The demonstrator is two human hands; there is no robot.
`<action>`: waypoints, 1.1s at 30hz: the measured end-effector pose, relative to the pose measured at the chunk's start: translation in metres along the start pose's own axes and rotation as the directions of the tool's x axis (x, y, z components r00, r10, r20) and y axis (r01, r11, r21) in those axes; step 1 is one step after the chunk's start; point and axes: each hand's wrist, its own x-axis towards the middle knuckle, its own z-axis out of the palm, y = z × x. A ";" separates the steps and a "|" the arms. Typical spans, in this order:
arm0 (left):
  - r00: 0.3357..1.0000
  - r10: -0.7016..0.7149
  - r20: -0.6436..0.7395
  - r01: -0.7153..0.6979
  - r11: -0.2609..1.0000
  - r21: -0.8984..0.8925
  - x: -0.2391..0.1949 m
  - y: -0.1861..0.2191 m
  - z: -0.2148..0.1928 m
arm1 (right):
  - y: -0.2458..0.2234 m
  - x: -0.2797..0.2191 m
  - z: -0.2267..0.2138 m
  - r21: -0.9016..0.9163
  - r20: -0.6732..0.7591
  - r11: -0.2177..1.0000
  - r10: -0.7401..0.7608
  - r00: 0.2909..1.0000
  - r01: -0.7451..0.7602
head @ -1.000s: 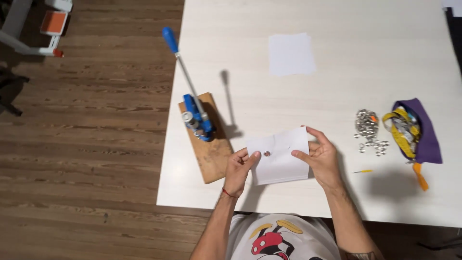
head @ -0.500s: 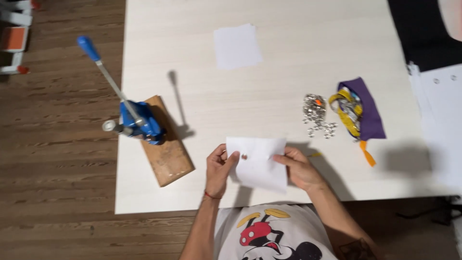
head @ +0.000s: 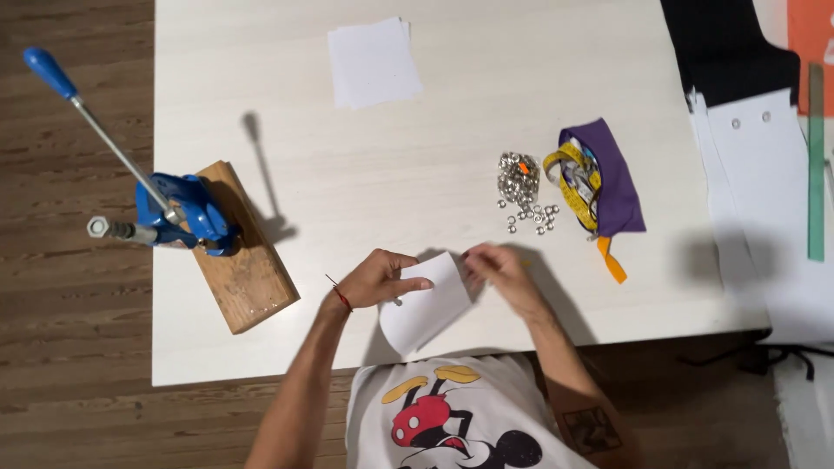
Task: Marking material and using a manual press to install metal grommets
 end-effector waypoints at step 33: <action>0.967 0.210 -0.146 -0.109 0.854 0.509 -0.048 0.045 -0.045 | -0.049 0.062 0.063 -0.101 0.263 0.979 -0.148 0.953 0.180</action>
